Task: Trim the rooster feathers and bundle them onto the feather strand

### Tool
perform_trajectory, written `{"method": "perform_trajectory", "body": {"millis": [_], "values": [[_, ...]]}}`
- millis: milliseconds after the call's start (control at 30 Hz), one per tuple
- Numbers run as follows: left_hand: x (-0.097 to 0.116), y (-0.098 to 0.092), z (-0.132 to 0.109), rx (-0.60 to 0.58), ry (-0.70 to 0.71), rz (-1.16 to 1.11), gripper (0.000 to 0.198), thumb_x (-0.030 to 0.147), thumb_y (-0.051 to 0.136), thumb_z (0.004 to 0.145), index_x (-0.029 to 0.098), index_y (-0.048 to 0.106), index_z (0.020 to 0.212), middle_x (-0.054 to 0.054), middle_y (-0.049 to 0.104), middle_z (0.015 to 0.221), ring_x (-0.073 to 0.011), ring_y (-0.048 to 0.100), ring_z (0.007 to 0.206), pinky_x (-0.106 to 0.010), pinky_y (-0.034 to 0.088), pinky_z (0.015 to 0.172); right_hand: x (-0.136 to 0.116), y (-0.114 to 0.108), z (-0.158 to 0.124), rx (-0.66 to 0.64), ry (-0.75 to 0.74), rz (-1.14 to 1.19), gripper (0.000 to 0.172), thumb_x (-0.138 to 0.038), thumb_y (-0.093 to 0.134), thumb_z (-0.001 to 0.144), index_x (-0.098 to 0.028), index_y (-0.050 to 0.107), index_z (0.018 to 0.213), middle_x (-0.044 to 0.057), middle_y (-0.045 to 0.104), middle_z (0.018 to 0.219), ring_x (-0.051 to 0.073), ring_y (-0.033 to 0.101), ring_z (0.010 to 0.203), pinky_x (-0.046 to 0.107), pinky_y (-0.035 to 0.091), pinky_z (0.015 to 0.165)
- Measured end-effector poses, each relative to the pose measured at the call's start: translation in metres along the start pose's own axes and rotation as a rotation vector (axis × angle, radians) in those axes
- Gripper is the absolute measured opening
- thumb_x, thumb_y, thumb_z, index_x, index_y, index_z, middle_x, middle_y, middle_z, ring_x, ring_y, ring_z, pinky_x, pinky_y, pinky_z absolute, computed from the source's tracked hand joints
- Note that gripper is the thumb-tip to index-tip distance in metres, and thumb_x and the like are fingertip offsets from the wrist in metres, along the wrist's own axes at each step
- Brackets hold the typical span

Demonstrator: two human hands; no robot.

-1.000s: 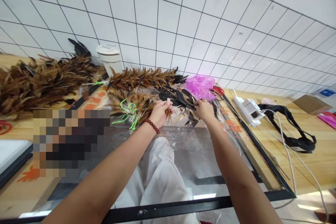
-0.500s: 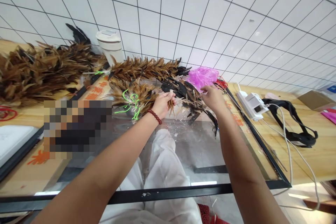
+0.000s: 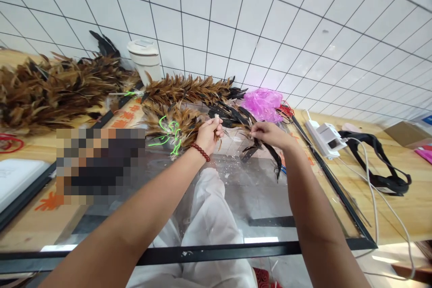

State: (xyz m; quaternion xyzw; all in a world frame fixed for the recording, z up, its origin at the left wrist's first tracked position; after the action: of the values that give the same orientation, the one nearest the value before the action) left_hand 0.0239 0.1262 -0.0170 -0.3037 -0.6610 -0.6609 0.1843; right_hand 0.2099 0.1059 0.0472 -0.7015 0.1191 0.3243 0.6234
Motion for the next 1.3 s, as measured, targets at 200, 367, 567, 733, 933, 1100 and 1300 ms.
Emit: {"method": "perform_trajectory", "body": {"millis": [200, 367, 567, 733, 933, 1100, 1300], "values": [[0.001, 0.000, -0.001, 0.033, -0.027, -0.008, 0.015, 0.021, 0.064, 0.081, 0.012, 0.056, 0.071, 0.005, 0.044, 0.051, -0.0031, 0.036, 0.041, -0.017, 0.033, 0.044, -0.011, -0.008, -0.008, -0.025, -0.063, 0.764, 0.028, -0.039, 0.073, 0.066, -0.019, 0.056, 0.072, -0.004, 0.049, 0.061, 0.009, 0.042, 0.053, 0.022, 0.034, 0.051], [0.001, -0.002, 0.001, 0.064, -0.025, -0.068, 0.018, 0.023, 0.066, 0.080, 0.013, 0.055, 0.070, 0.005, 0.043, 0.051, -0.0035, 0.036, 0.041, -0.017, 0.034, 0.045, -0.004, 0.010, 0.006, 0.130, -0.006, 0.592, 0.022, -0.036, 0.067, 0.071, -0.019, 0.059, 0.084, 0.000, 0.057, 0.071, 0.011, 0.048, 0.058, 0.027, 0.041, 0.057], [0.001, -0.003, 0.001, 0.087, -0.028, -0.066, 0.018, 0.023, 0.065, 0.081, 0.013, 0.055, 0.071, 0.005, 0.043, 0.050, -0.0036, 0.036, 0.041, -0.018, 0.034, 0.044, -0.011, 0.006, 0.009, 0.416, -0.080, -0.207, 0.027, -0.017, 0.059, 0.075, -0.018, 0.065, 0.101, 0.005, 0.062, 0.093, 0.015, 0.054, 0.071, 0.032, 0.044, 0.073], [0.001, -0.002, 0.000, 0.078, -0.003, -0.064, 0.018, 0.022, 0.063, 0.082, 0.013, 0.055, 0.069, 0.005, 0.043, 0.049, -0.0035, 0.037, 0.040, -0.017, 0.034, 0.044, -0.044, 0.034, 0.007, 0.288, -0.273, -0.404, 0.022, -0.020, 0.049, 0.086, -0.020, 0.068, 0.098, 0.007, 0.064, 0.100, 0.020, 0.058, 0.093, 0.031, 0.041, 0.082], [0.002, 0.000, -0.001, 0.072, 0.033, -0.024, 0.017, 0.022, 0.062, 0.083, 0.012, 0.057, 0.069, 0.004, 0.044, 0.049, -0.0037, 0.038, 0.041, -0.017, 0.035, 0.044, -0.053, 0.083, 0.012, 0.180, -0.240, -0.617, 0.026, -0.022, 0.045, 0.090, -0.019, 0.061, 0.110, 0.010, 0.062, 0.114, 0.023, 0.052, 0.103, 0.035, 0.036, 0.086], [0.003, -0.002, -0.001, 0.095, 0.065, -0.001, 0.018, 0.024, 0.067, 0.079, 0.012, 0.059, 0.069, 0.005, 0.046, 0.049, -0.0034, 0.040, 0.041, -0.017, 0.036, 0.044, -0.039, 0.067, 0.013, 0.271, -0.158, -0.491, 0.015, -0.022, 0.048, 0.086, -0.018, 0.063, 0.084, 0.008, 0.065, 0.092, 0.022, 0.054, 0.091, 0.035, 0.035, 0.082], [0.001, -0.002, 0.000, 0.133, 0.119, 0.065, 0.018, 0.024, 0.076, 0.068, 0.010, 0.064, 0.070, -0.003, 0.065, 0.067, -0.0077, 0.059, 0.057, -0.021, 0.046, 0.058, -0.024, 0.056, 0.017, 0.385, -0.039, 0.411, 0.016, -0.035, 0.052, 0.081, -0.021, 0.052, 0.075, -0.004, 0.051, 0.059, 0.012, 0.046, 0.055, 0.025, 0.036, 0.056]]}}
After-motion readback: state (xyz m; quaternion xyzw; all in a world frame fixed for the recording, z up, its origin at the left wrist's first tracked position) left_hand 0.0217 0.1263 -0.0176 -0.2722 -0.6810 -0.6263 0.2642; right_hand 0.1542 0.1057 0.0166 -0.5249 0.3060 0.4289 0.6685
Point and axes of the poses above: each hand's wrist, its own z-axis towards the middle knuckle, its own y-axis out of the palm, x = y × z, the point moved 6 cm from there along z, towards the middle knuckle
